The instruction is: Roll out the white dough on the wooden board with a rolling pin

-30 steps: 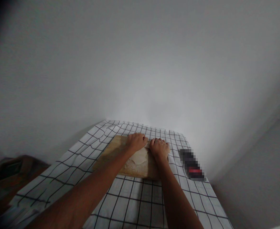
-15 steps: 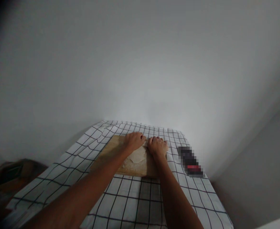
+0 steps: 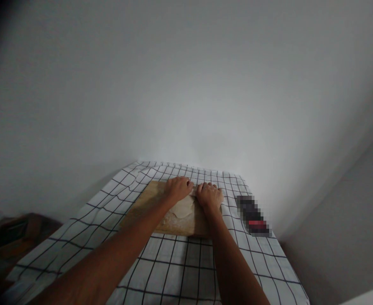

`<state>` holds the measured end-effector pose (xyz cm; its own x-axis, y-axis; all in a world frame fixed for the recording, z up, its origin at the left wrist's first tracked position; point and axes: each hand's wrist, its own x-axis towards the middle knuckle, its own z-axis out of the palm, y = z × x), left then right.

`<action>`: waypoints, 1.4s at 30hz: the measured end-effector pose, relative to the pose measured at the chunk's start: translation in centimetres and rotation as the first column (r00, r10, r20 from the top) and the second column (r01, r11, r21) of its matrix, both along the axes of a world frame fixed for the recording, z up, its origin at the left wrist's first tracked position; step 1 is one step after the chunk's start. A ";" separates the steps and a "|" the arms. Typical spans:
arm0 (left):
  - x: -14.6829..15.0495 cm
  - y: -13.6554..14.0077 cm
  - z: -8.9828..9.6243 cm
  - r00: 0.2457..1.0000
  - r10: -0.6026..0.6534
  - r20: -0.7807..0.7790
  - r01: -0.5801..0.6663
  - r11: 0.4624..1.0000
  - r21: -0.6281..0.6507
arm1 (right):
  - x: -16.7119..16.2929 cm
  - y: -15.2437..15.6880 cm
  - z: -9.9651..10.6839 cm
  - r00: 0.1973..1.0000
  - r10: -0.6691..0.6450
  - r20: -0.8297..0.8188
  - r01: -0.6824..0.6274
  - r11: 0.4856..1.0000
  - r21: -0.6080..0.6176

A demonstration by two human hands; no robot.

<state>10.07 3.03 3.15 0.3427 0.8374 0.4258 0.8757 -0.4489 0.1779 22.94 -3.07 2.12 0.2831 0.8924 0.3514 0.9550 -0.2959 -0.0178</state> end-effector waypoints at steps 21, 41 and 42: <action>-0.2 0.0 -0.7 0.998 -0.061 -0.031 0.063 0.996 0.059 | 0.0 0.0 -0.1 0.998 0.024 -0.054 -0.023 0.999 0.025; -2.0 -3.5 -1.3 0.991 -0.135 0.005 0.134 0.988 0.076 | -1.3 -4.2 0.1 0.986 0.111 -0.125 -0.109 0.994 0.022; -2.1 -3.7 -1.4 0.990 -0.140 0.012 0.138 0.987 0.085 | -1.3 -4.5 0.0 0.983 0.123 -0.134 -0.121 0.992 0.024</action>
